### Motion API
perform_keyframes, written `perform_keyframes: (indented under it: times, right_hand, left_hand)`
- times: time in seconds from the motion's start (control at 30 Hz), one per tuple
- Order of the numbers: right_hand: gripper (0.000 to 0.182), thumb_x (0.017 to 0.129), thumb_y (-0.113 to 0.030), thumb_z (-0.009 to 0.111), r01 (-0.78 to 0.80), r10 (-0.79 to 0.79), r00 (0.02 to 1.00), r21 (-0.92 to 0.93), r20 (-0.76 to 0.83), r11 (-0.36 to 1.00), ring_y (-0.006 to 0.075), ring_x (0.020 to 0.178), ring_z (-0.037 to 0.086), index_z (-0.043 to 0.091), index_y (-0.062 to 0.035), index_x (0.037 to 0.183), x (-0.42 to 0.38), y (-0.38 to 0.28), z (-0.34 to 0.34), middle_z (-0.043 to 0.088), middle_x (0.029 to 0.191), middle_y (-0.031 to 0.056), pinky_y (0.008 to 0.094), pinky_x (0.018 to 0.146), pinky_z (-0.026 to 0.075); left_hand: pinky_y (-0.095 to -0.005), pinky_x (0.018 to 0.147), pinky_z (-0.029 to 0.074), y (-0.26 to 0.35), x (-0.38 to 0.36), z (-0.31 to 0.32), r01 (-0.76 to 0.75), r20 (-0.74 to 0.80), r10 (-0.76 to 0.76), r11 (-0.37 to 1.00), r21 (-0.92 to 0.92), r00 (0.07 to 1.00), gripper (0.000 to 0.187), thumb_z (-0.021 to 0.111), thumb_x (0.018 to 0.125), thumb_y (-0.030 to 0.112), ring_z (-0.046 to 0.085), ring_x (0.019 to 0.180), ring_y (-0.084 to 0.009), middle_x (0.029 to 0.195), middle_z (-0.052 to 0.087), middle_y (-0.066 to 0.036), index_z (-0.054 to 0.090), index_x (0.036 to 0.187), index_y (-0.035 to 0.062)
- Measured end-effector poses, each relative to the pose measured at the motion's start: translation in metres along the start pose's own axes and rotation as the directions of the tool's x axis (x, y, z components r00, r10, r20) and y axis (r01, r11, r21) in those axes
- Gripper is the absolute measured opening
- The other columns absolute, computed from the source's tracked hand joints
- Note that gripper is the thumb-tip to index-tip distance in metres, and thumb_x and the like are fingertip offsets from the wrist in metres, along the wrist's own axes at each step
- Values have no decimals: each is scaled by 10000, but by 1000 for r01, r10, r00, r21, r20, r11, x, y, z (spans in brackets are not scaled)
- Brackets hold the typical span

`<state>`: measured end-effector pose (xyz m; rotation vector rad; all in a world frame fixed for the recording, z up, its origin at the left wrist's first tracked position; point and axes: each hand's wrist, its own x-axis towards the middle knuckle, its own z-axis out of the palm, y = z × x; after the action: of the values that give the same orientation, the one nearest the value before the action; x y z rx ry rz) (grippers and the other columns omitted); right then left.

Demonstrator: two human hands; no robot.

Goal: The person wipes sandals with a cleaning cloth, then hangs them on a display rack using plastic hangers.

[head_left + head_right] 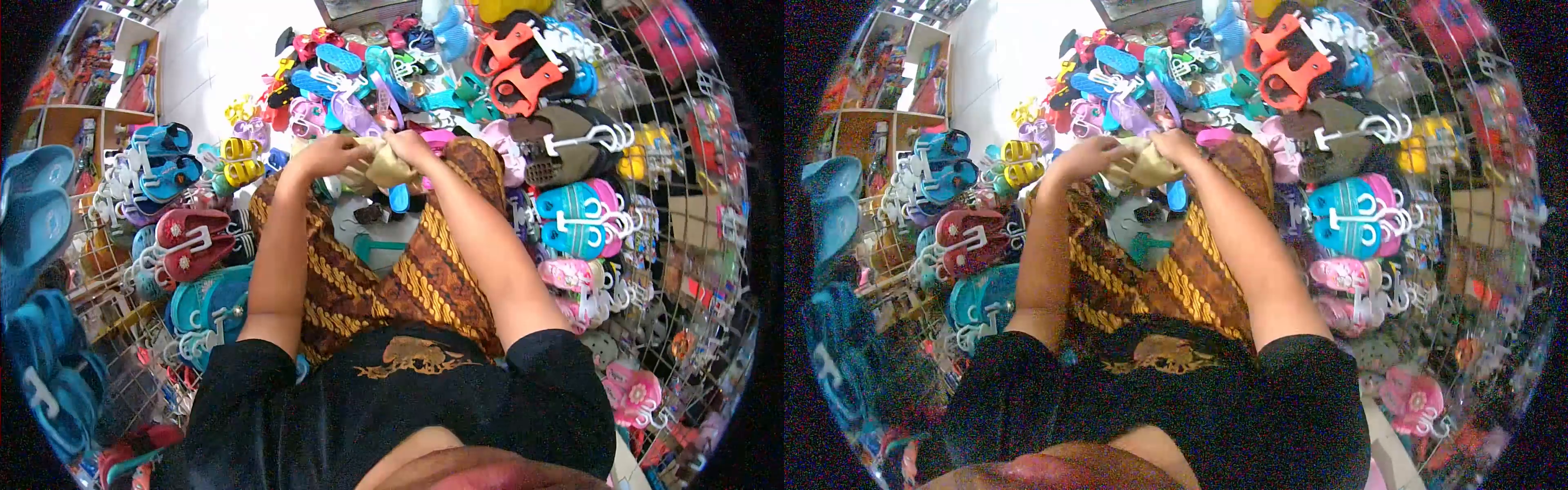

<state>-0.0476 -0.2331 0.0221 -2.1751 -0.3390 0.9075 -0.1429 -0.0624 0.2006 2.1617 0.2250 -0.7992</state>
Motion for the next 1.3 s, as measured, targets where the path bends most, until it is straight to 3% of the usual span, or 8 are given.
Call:
perform_keyframes:
  times: [0.23, 0.53, 0.63, 0.7, 0.97, 1.1, 1.2, 1.3]
  right_hand:
    - [613, 859, -532, 423, 246, 80, 856, -537, 511, 807, 344, 1021, 624, 672, 2, 1029, 55, 22, 34, 629, 1101, 240, 418, 888, 473]
    - [546, 881, -481, 436, 208, 194, 702, -458, 686, 864, 370, 985, 619, 667, -32, 1087, 56, -1, 83, 651, 1108, 185, 428, 842, 473]
    - [547, 898, -475, 427, 86, 281, 642, -431, 714, 898, 367, 959, 626, 660, -20, 1092, 48, -19, 61, 657, 1082, 191, 434, 834, 475]
    - [518, 867, -481, 468, 160, 237, 675, -452, 698, 877, 336, 1015, 624, 667, -58, 1090, 51, 0, 75, 642, 1142, 161, 441, 863, 478]
    - [560, 855, -560, 481, 86, 257, 666, -414, 701, 906, 330, 1092, 590, 667, -86, 1091, 41, 8, 80, 630, 1167, 145, 440, 941, 449]
    - [626, 872, -548, 451, 76, 243, 643, -376, 726, 923, 369, 1088, 579, 615, -17, 1162, 34, -11, 66, 618, 1162, 195, 441, 932, 449]
    - [616, 875, -546, 453, 96, 231, 651, -379, 724, 920, 374, 1061, 591, 615, -26, 1162, 34, -8, 78, 621, 1153, 196, 438, 914, 456]
    - [600, 875, -538, 464, 130, 207, 643, -372, 737, 919, 375, 1032, 603, 619, -26, 1146, 36, -9, 84, 630, 1127, 201, 444, 888, 468]
  left_hand:
    - [-390, 824, 484, -118, 112, -39, 103, -111, -98, 994, 35, 989, 661, 537, 845, 605, 646, 923, -285, 992, 679, -193, 667, 1062, -5]
    - [-433, 936, 458, -202, 317, -94, 332, -497, -335, 938, -99, 801, 843, 633, 713, 657, 571, 1129, -364, 1207, 582, -251, 531, 1252, 17]
    - [-630, 1094, 95, -239, 370, -114, 453, -583, -459, 876, -168, 671, 1096, 596, 655, 763, 217, 1377, -447, 1451, 362, -206, 272, 1454, 87]
    - [-633, 1093, 68, -265, 396, -128, 499, -519, -541, 834, -235, 662, 1118, 557, 636, 814, 205, 1386, -432, 1486, 314, -183, 273, 1472, 128]
    - [-398, 878, 477, -350, 455, -166, 437, -244, -583, 773, -459, 775, 964, 604, 695, 750, 602, 1011, -313, 1247, 556, -180, 516, 1309, 12]
    - [-398, 884, 470, -284, 422, -176, 529, -264, -524, 847, -58, 810, 1008, 581, 629, 822, 597, 1057, -279, 1182, 598, -187, 607, 1180, -22]
    - [-403, 880, 470, -287, 435, -170, 529, -379, -570, 820, -217, 729, 985, 584, 640, 814, 598, 1046, -289, 1174, 609, -171, 613, 1176, -12]
    - [-456, 905, 451, -276, 430, -171, 363, -262, -435, 889, -280, 861, 932, 578, 736, 731, 559, 1103, -318, 1305, 519, -177, 462, 1346, 36]
